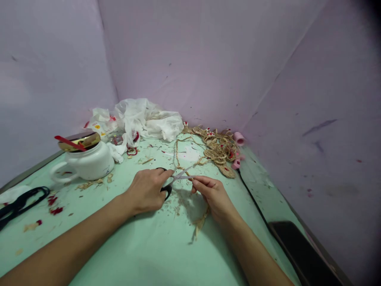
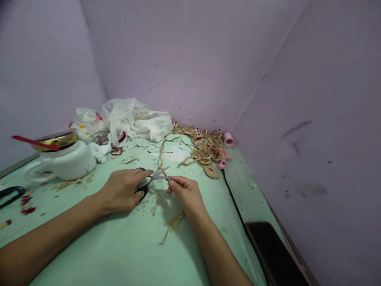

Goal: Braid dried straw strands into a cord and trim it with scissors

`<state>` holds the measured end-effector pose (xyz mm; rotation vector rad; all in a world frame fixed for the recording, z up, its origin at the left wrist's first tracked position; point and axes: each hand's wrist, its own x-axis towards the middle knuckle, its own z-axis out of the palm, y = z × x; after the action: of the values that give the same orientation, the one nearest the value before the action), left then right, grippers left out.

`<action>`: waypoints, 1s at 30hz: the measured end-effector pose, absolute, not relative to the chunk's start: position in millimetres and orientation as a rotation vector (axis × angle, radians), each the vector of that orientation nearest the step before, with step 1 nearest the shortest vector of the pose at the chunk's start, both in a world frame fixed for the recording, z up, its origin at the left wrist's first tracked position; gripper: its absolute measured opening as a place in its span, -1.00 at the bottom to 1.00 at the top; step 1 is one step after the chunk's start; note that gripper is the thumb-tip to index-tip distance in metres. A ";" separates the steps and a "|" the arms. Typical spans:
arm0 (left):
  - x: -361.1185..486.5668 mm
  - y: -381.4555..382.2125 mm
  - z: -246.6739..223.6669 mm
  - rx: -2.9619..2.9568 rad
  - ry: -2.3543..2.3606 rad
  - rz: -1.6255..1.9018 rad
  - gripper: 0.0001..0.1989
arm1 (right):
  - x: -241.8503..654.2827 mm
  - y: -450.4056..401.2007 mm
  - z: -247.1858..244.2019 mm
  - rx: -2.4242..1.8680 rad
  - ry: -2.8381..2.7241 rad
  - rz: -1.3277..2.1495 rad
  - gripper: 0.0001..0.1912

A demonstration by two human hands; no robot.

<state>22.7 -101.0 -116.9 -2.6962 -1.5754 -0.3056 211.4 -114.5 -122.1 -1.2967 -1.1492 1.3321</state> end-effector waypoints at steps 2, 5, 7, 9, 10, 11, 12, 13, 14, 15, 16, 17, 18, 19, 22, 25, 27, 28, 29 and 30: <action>22.2 -101.1 -116.5 -2.700 -1.534 -0.256 -0.51 | 212.2 -114.4 -122.5 -1.286 -1.192 1.334 -0.83; 21.9 -101.5 -115.3 -2.731 -1.501 -0.226 -0.50 | 212.8 -114.1 -124.4 -1.267 -1.256 1.355 -0.83; 21.8 -101.7 -114.6 -2.746 -1.493 -0.208 -0.50 | 212.8 -113.8 -125.7 -1.253 -1.273 1.368 -0.82; 21.3 -101.6 -114.1 -2.759 -1.493 -0.186 -0.52 | 212.7 -113.7 -126.3 -1.246 -1.278 1.368 -0.83; 21.0 -101.4 -113.9 -2.768 -1.496 -0.178 -0.53 | 212.6 -113.7 -126.2 -1.248 -1.279 1.365 -0.84; 20.5 -101.2 -113.6 -2.779 -1.499 -0.173 -0.54 | 212.5 -113.8 -125.9 -1.253 -1.280 1.362 -0.84; 20.0 -101.0 -113.3 -2.789 -1.504 -0.171 -0.56 | 212.5 -113.8 -125.5 -1.256 -1.277 1.360 -0.85; 19.5 -100.8 -112.7 -2.800 -1.511 -0.172 -0.58 | 212.4 -113.9 -124.9 -1.260 -1.267 1.358 -0.85; 19.1 -100.6 -111.9 -2.810 -1.520 -0.177 -0.60 | 212.3 -114.0 -124.3 -1.263 -1.251 1.361 -0.85; 18.8 -100.4 -110.9 -2.818 -1.533 -0.184 -0.63 | 212.2 -114.0 -123.8 -1.265 -1.233 1.367 -0.84; 18.6 -100.3 -109.8 -2.825 -1.552 -0.197 -0.66 | 212.2 -114.0 -123.4 -1.265 -1.213 1.375 -0.83; 18.4 -100.0 -108.5 -2.832 -1.576 -0.219 -0.69 | 212.2 -113.8 -123.3 -1.264 -1.194 1.384 -0.82; 18.3 -99.8 -107.4 -2.836 -1.605 -0.251 -0.72 | 212.2 -113.5 -123.5 -1.259 -1.176 1.394 -0.82; 18.1 -99.4 -106.4 -2.835 -1.638 -0.295 -0.73 | 212.3 -113.2 -124.0 -1.250 -1.156 1.407 -0.83; 17.3 -97.9 -105.4 -2.792 -1.745 -0.437 -0.69 | 212.8 -112.0 -126.4 -1.224 -1.084 1.460 -0.86; 16.6 -97.0 -106.8 -2.767 -1.777 -0.469 -0.62 | 212.7 -111.6 -128.1 -1.228 -1.031 1.561 -0.82; 16.8 -97.2 -107.7 -2.795 -1.733 -0.433 -0.59 | 212.2 -111.9 -127.6 -1.241 -1.003 1.609 -0.73; 17.0 -97.5 -107.9 -2.816 -1.698 -0.411 -0.58 | 211.8 -112.0 -126.9 -1.249 -0.988 1.619 -0.68; 17.3 -97.9 -108.0 -2.835 -1.665 -0.388 -0.56 | 211.5 -112.1 -126.0 -1.262 -0.977 1.618 -0.63; 17.6 -98.2 -107.8 -2.847 -1.639 -0.360 -0.54 | 211.3 -112.2 -125.0 -1.276 -0.975 1.610 -0.60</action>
<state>17.6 -98.2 -107.8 -2.8470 -1.6391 -0.3604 211.3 -112.2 -125.0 -1.2764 -0.9752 1.6097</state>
